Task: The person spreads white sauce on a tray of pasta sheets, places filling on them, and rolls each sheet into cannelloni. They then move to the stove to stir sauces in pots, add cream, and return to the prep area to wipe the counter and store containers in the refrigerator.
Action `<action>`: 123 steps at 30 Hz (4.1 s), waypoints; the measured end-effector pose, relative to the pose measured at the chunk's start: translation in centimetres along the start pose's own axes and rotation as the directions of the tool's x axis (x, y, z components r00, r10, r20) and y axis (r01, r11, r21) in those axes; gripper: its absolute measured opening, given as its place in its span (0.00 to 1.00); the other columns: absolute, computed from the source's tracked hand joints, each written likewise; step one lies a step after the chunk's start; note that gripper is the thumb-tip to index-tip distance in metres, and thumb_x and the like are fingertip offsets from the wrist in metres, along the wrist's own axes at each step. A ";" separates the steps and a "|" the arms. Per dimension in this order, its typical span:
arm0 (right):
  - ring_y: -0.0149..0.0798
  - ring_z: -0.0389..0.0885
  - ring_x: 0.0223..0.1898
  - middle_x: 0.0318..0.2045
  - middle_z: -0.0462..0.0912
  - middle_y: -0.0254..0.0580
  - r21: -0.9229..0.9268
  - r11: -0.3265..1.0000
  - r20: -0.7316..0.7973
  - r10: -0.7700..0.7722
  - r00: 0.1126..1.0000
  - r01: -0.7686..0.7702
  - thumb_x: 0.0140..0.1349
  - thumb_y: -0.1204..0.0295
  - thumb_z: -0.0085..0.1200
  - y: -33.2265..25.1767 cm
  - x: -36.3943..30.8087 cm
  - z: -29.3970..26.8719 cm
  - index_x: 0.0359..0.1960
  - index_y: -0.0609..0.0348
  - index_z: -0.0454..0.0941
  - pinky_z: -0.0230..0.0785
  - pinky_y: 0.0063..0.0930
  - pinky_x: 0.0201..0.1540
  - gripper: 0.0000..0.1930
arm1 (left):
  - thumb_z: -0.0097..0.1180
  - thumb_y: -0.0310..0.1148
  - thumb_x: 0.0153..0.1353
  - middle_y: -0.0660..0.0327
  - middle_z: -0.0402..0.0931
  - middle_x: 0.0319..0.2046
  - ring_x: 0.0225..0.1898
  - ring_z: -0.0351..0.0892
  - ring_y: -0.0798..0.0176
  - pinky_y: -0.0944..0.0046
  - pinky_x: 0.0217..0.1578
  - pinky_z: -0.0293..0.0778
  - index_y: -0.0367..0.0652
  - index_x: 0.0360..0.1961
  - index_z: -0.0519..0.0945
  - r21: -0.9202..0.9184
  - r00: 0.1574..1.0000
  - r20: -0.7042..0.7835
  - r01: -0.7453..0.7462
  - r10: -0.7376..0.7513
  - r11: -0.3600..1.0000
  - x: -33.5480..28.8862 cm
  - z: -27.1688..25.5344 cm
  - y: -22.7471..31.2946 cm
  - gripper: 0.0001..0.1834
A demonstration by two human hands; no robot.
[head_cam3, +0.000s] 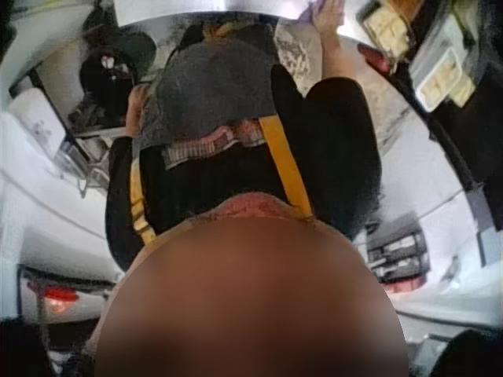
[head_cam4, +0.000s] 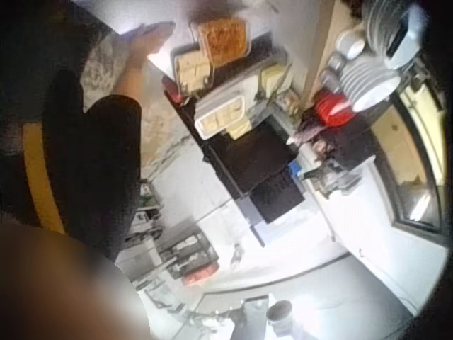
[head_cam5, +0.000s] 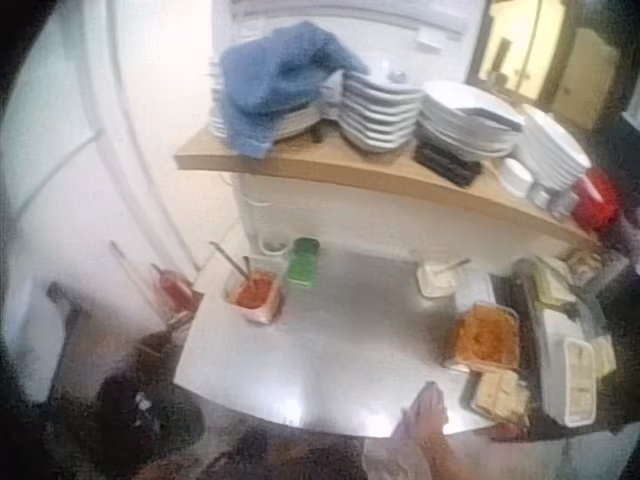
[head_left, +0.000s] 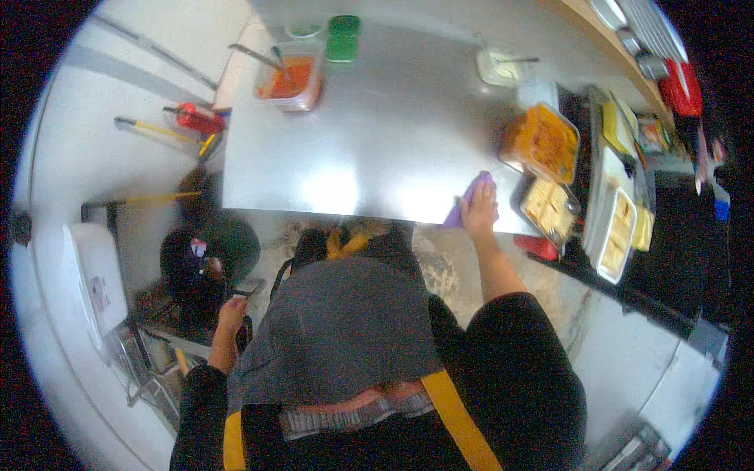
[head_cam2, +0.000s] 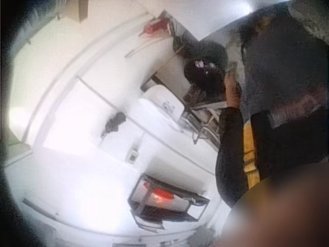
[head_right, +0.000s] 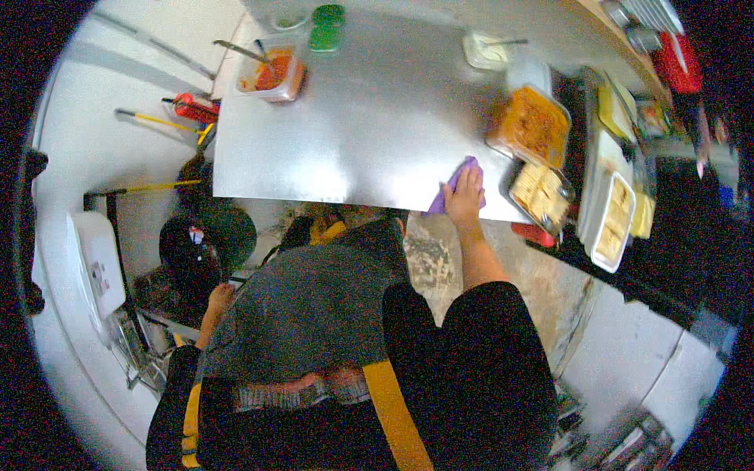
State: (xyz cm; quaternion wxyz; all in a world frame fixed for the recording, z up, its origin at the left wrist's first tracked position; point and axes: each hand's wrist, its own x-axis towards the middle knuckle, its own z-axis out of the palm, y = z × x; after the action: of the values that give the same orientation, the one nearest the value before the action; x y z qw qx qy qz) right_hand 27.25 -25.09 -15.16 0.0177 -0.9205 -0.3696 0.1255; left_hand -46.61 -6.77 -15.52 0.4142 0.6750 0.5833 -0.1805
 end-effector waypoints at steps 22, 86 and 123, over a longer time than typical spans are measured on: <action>0.51 0.52 0.74 0.73 0.56 0.42 -0.160 0.250 0.199 -0.940 0.279 0.955 0.62 0.56 0.53 -30.7 20.4 -0.6 0.71 0.54 0.59 0.43 0.54 0.74 0.36 | 0.52 0.38 0.68 0.54 0.82 0.43 0.43 0.81 0.56 0.56 0.45 0.75 0.37 0.47 0.81 -0.662 0.918 0.115 0.355 -0.379 0.660 -16.8 14.2 9.4 0.16; 0.60 0.83 0.42 0.39 0.83 0.61 0.171 0.943 0.742 0.067 0.667 -0.284 0.64 0.56 0.50 26.2 -18.3 3.2 0.34 0.60 0.85 0.76 0.49 0.47 0.20 | 0.50 0.33 0.68 0.57 0.76 0.43 0.36 0.78 0.57 0.59 0.39 0.80 0.39 0.51 0.73 -0.968 0.969 -0.247 -0.247 -0.003 0.042 20.1 -1.0 56.6 0.14; 0.51 0.70 0.64 0.61 0.72 0.53 0.883 0.250 -0.163 -0.632 0.758 0.398 0.62 0.65 0.60 7.2 2.4 -20.7 0.64 0.58 0.69 0.61 0.40 0.67 0.29 | 0.50 0.48 0.70 0.55 0.79 0.49 0.44 0.79 0.61 0.57 0.50 0.74 0.40 0.60 0.72 -0.923 0.777 0.379 0.275 0.503 0.271 7.6 13.5 67.2 0.26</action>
State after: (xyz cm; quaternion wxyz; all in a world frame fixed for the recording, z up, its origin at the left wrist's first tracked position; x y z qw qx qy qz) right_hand 38.87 -27.43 3.48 0.4886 -0.5752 -0.5294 0.3875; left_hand 21.49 -10.69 -5.62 0.9092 0.2303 0.3454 0.0311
